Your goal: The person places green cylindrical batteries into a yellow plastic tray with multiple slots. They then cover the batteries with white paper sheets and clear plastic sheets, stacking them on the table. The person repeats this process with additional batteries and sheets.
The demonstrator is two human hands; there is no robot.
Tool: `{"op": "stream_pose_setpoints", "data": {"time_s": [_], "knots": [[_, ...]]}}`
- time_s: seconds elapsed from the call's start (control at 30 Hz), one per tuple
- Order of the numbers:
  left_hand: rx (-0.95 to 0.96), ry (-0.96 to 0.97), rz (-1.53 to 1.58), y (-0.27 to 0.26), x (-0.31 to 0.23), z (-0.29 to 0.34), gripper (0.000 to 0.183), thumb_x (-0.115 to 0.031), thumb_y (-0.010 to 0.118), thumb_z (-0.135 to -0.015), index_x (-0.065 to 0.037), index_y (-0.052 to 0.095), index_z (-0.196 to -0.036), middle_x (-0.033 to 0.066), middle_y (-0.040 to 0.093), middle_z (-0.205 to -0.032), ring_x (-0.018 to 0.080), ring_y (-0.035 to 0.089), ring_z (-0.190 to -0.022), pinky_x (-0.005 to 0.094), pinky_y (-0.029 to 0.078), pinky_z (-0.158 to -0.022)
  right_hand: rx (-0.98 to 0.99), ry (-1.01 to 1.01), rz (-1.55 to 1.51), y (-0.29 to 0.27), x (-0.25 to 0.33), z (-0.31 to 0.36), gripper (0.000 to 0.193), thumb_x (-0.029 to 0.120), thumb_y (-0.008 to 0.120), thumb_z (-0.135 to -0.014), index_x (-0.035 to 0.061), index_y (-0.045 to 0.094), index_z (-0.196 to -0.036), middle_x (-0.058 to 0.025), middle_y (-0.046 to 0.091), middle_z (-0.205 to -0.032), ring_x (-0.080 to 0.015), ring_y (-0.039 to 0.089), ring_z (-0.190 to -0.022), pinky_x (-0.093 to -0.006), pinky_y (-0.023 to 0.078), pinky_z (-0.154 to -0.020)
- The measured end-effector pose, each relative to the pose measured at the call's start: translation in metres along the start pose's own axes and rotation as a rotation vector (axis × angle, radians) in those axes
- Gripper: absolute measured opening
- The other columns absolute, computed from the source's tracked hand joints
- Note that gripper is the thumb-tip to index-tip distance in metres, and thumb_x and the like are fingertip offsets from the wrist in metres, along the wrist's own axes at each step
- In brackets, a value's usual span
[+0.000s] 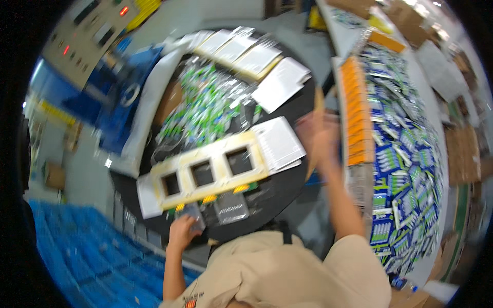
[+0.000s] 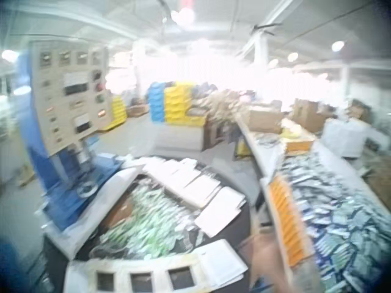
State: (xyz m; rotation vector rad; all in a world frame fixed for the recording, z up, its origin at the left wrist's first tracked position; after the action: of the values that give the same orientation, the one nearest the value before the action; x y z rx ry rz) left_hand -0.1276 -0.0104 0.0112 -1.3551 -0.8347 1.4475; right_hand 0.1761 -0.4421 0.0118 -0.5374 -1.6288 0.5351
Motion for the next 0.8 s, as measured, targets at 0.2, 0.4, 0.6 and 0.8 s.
{"op": "stream_pose_setpoints", "data": {"time_s": [0.2,0.4,0.6,0.8], "knots": [[0.255,-0.001,0.189,0.01,0.028,-0.009,0.025,-0.025,0.087,-0.069,-0.011,0.077,-0.087,0.0108,0.067,-0.077,0.0331,0.068,-0.077,0.0433,0.052,-0.067,0.835,-0.781,0.354,0.162,0.101,0.2,0.036,0.035,0.081,-0.069,0.0072,0.071,-0.09,-0.0159,0.07,-0.096,-0.0361,0.066,-0.093,-0.0461,0.056,-0.072],[0.317,0.209,0.248,0.009,0.043,-0.019,0.016,-0.024,0.079,-0.079,-0.011,0.08,-0.089,0.0119,0.073,-0.086,0.0336,0.07,-0.078,0.0426,0.055,-0.07,1.068,-0.728,0.329,0.182,0.1,0.179,0.024,0.023,0.083,-0.069,0.0035,0.072,-0.077,-0.0166,0.07,-0.084,-0.0396,0.07,-0.085,-0.0493,0.054,-0.066],[0.442,0.335,0.091,0.01,0.045,-0.025,0.014,-0.015,0.069,-0.086,-0.008,0.076,-0.095,0.016,0.073,-0.093,0.0341,0.07,-0.089,0.043,0.055,-0.076,1.145,-0.66,0.322,0.185,0.103,0.164,0.015,0.02,0.082,-0.069,0.0087,0.076,-0.077,-0.014,0.073,-0.079,-0.0369,0.071,-0.081,-0.0485,0.055,-0.067],[0.168,0.574,-0.147,0.019,0.028,-0.002,0.012,-0.003,0.063,-0.08,-0.002,0.065,-0.091,0.0139,0.066,-0.093,0.0315,0.068,-0.092,0.0427,0.056,-0.078,0.829,-0.872,0.45,0.165,0.112,0.201,0.01,0.014,0.065,-0.079,0.0053,0.064,-0.076,-0.0103,0.064,-0.087,-0.0288,0.065,-0.086,-0.0405,0.056,-0.072]]}}
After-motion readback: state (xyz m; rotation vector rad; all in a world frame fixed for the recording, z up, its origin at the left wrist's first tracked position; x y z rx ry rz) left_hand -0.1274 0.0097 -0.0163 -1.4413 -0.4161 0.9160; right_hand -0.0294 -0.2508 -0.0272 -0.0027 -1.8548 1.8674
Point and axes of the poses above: each hand's wrist, its own z-axis away from the middle knuckle, its own y-axis out of the palm, x = y × z, the point moved 1 cm from there along -z, towards the middle knuckle
